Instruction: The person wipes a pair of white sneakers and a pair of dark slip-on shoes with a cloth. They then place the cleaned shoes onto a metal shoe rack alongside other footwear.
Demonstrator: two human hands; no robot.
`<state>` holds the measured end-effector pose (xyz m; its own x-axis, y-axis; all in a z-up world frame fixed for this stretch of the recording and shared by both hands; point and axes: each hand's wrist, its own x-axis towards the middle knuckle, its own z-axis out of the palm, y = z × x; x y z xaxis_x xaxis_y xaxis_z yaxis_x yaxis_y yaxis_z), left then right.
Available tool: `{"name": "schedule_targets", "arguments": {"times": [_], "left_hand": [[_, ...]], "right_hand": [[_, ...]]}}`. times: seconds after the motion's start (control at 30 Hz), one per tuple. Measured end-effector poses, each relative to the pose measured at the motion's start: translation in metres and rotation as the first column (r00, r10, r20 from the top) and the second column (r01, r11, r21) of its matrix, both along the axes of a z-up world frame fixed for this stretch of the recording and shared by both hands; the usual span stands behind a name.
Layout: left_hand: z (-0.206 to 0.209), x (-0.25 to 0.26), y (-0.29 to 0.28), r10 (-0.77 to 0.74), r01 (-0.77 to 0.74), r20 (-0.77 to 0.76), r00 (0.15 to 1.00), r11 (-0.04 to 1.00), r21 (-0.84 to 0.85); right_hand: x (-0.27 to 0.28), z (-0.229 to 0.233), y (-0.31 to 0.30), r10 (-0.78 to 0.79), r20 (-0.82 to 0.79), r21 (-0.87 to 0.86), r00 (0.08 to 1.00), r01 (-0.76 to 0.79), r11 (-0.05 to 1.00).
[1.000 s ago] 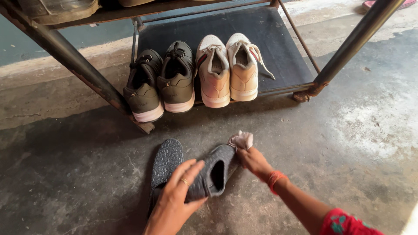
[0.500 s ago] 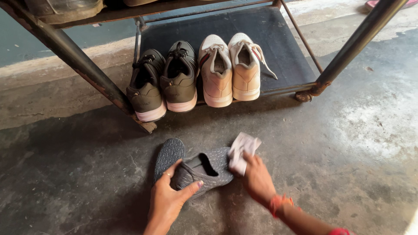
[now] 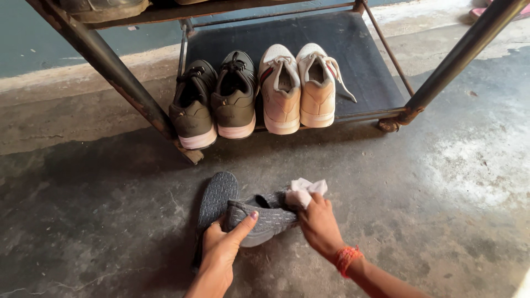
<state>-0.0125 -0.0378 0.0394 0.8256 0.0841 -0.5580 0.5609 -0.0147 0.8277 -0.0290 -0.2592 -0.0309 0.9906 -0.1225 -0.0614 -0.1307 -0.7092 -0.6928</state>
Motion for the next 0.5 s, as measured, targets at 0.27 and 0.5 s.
{"name": "schedule_targets", "arguments": {"times": [0.27,0.5], "left_hand": [[-0.047,-0.007,-0.010,0.222,-0.249,-0.126,0.967,0.928,-0.278],[-0.039,-0.024,-0.021,0.190,-0.258,-0.267,0.945,0.934,-0.248]], "right_hand": [[-0.060,0.035,0.088,0.087,0.515,-0.014,0.853,-0.093,0.996],[-0.035,0.049,0.034,-0.135,0.348,0.124,0.928,0.097,0.987]]}}
